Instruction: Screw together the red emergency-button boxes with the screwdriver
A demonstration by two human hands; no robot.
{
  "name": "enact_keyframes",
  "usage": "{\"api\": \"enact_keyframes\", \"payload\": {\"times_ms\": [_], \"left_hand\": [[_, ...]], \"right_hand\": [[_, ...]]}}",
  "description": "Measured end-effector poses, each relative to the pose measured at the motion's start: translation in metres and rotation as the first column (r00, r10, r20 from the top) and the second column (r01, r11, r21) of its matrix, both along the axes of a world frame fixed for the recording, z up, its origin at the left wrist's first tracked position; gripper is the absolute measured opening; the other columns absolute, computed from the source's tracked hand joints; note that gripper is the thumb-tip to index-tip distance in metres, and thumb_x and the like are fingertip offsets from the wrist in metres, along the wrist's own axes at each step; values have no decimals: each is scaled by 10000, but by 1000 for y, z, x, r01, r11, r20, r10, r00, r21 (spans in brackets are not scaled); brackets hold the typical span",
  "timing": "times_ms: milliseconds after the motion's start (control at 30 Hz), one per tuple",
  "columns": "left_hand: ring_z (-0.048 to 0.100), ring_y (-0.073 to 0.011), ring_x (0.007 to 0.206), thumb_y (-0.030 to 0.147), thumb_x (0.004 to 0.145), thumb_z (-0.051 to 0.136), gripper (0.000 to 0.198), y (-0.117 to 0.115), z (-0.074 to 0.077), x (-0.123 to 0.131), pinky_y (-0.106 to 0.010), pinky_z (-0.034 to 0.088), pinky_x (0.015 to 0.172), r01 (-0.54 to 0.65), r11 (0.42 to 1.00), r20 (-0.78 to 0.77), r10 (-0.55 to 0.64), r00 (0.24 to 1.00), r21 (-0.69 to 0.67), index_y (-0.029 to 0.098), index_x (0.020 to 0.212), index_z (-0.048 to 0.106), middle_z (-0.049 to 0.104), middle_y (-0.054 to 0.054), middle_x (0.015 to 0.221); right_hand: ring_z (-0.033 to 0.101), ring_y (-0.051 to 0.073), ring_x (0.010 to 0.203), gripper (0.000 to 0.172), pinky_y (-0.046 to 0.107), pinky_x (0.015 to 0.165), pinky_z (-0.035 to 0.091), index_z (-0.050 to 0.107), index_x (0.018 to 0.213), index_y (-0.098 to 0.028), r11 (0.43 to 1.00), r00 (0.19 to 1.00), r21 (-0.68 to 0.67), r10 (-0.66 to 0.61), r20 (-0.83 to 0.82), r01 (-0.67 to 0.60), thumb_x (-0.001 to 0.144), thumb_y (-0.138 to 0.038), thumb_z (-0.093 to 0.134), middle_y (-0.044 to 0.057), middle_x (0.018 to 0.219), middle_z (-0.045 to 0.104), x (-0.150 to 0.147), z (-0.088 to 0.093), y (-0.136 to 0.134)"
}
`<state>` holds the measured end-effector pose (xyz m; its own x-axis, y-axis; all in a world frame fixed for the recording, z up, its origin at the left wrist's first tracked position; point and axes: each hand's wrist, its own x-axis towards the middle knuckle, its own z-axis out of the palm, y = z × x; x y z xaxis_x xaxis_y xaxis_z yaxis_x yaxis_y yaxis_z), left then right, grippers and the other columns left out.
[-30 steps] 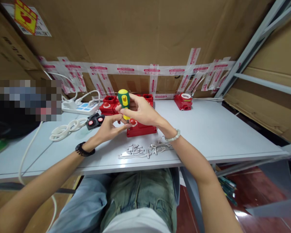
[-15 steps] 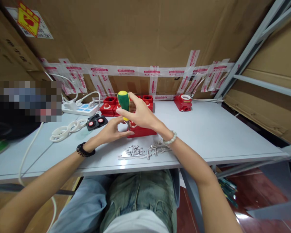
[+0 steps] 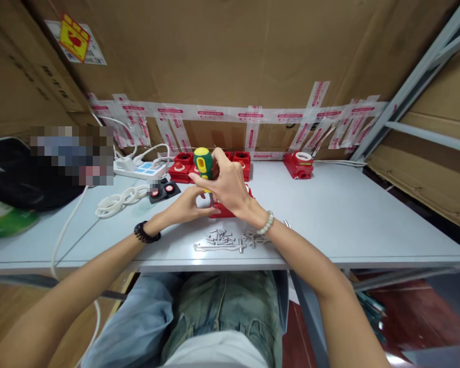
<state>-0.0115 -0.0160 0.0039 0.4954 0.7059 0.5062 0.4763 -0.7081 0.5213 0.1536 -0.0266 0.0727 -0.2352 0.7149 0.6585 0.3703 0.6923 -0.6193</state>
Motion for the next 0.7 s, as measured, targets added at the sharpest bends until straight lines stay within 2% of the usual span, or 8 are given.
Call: {"api": "enact_keyframes", "payload": {"times_ms": [67, 133, 200, 267, 300, 400, 500, 700], "left_hand": [[607, -201, 870, 340, 780, 792, 272, -1, 1, 0, -351, 515, 791, 3, 1000, 1, -3, 1000, -13, 179, 953, 657, 671, -55, 1000], [599, -198, 886, 349, 792, 781, 255, -2, 3, 1, -349, 510, 801, 11, 1000, -13, -12, 1000, -28, 181, 935, 652, 650, -55, 1026], [585, -191, 881, 352, 802, 775, 242, -3, 5, 1, -339, 500, 803, 25, 999, -22, -26, 999, -29, 182, 919, 648, 632, -43, 1002], [568, -185, 874, 351, 811, 769, 236, -4, 6, 1, -331, 488, 804, 35, 999, -21, -36, 999, -25, 184, 922, 646, 617, -31, 973], [560, -182, 871, 353, 814, 767, 237, -4, 6, 1, -328, 483, 803, 38, 999, -21, -39, 999, -29, 186, 932, 647, 612, -29, 969], [535, -173, 833, 374, 802, 776, 268, -3, 5, 1, -317, 468, 764, 21, 998, -21, -22, 1000, -52, 181, 943, 654, 593, -39, 998], [519, -167, 804, 385, 782, 788, 285, -1, 4, 1, -308, 454, 731, -2, 998, -22, 0, 1000, -68, 176, 923, 653, 579, -42, 1002], [520, -169, 827, 371, 808, 756, 246, -6, 12, 1, -291, 447, 723, 22, 994, -55, -28, 998, -104, 187, 852, 598, 563, -20, 940]], "right_hand": [[472, 113, 595, 370, 292, 543, 431, 451, 845, -238, 999, 999, -27, 33, -23, -34, 761, -411, 766, -58, 667, 499, 3, 3, 1], [548, 126, 659, 378, 302, 615, 485, 475, 927, -225, 985, 988, -88, 146, -48, -150, 761, -393, 770, -40, 732, 552, 11, 9, 3], [626, 144, 755, 375, 320, 716, 532, 513, 1030, -200, 927, 945, -185, 320, -65, -326, 787, -365, 747, -3, 833, 626, 19, 15, 6], [654, 155, 776, 367, 326, 719, 547, 560, 1027, -179, 847, 895, -302, 441, -61, -438, 780, -372, 751, 26, 884, 668, 25, 19, 7], [653, 156, 761, 352, 321, 701, 545, 579, 973, -173, 851, 903, -311, 424, -67, -423, 761, -382, 768, 28, 870, 671, 26, 19, 8], [632, 157, 716, 309, 326, 668, 526, 573, 831, -171, 954, 975, -204, 206, -88, -220, 765, -408, 759, 27, 786, 650, 20, 13, 7], [605, 148, 687, 280, 333, 666, 510, 561, 809, -178, 989, 995, -123, 69, -69, -78, 809, -411, 716, 24, 757, 638, 11, 6, 7], [592, 148, 704, 315, 307, 636, 495, 557, 754, -198, 980, 992, -148, 125, -34, -129, 798, -449, 742, 14, 731, 624, 24, 14, 6]]}}
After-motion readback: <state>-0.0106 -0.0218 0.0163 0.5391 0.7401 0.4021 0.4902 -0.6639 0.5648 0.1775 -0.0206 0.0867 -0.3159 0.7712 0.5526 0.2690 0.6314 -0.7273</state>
